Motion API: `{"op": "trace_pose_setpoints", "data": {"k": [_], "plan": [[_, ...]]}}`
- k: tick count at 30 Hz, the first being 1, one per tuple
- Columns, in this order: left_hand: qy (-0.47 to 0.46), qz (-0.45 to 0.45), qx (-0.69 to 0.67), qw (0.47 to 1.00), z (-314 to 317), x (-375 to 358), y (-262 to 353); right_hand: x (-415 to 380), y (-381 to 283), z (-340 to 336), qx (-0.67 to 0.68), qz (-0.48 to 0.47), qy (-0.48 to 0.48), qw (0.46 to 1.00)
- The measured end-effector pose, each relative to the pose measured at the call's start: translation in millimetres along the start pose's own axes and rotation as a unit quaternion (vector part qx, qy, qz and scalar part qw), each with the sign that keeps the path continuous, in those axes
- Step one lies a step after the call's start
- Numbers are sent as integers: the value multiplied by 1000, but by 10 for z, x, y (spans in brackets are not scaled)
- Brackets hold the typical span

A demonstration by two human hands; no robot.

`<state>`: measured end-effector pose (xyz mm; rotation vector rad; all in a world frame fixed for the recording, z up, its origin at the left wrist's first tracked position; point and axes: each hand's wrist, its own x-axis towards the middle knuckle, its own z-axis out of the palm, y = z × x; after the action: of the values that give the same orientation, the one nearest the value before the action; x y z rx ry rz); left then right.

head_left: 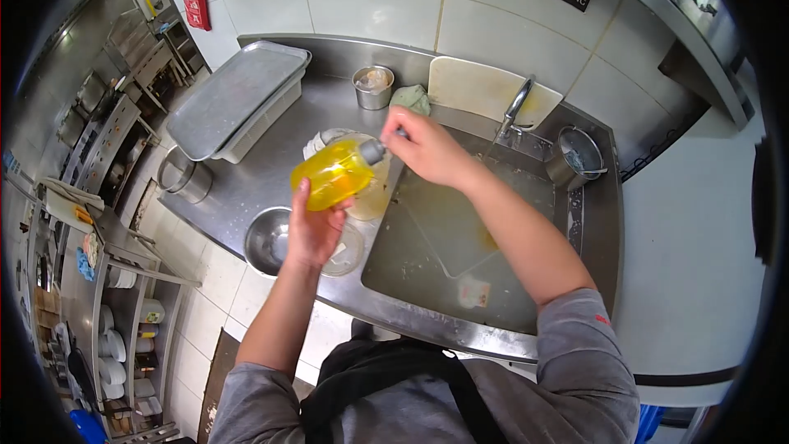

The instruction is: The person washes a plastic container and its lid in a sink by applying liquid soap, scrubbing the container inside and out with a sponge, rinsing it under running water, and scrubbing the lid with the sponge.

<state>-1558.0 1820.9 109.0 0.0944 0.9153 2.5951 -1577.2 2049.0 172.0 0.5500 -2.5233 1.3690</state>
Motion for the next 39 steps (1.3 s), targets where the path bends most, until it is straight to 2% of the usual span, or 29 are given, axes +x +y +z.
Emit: {"op": "trace_pose_setpoints", "data": {"k": [2, 3, 5, 10, 12, 14, 16, 20, 24, 26, 30, 32, 36, 39], "plan": [[23, 23, 37, 999, -107, 65, 259, 358, 37, 254, 141, 132, -67, 979], [55, 44, 70, 995, -162, 98, 345, 494, 46, 366, 139, 129, -63, 980], [45, 60, 93, 993, -248, 196, 502, 709, 40, 554, 321, 190, -25, 927], [-14, 62, 161, 985, -319, 368, 772, 902, -85, 670, 311, 151, -59, 936], [-9, 47, 153, 987, -250, 438, 796, 916, -96, 728, 307, 143, -3, 941], [-23, 32, 155, 987, -287, 501, 818, 922, -9, 767, 294, 154, -20, 943], [-32, 5, 155, 987, -284, 568, 838, 922, 0, 723, 258, 182, 6, 949], [-57, -13, 127, 990, -292, 698, 944, 1011, -117, 688, 291, 155, 39, 943], [-76, -24, 144, 986, -303, 740, 984, 1044, -194, 680, 278, 179, 47, 942], [-89, -21, 135, 987, -283, 747, 1051, 1027, -231, 662, 287, 170, 96, 938], [-77, -23, 135, 988, -250, 728, 1072, 1057, -228, 703, 275, 156, 70, 946], [-103, -24, 149, 983, -305, 725, 1135, 1029, -267, 673, 268, 167, 72, 946], [-89, -13, 130, 987, -254, 712, 1085, 1088, -370, 718, 262, 168, 103, 945], [-99, -38, 144, 984, -293, 691, 1134, 1075, -369, 711, 261, 155, 64, 951]]}}
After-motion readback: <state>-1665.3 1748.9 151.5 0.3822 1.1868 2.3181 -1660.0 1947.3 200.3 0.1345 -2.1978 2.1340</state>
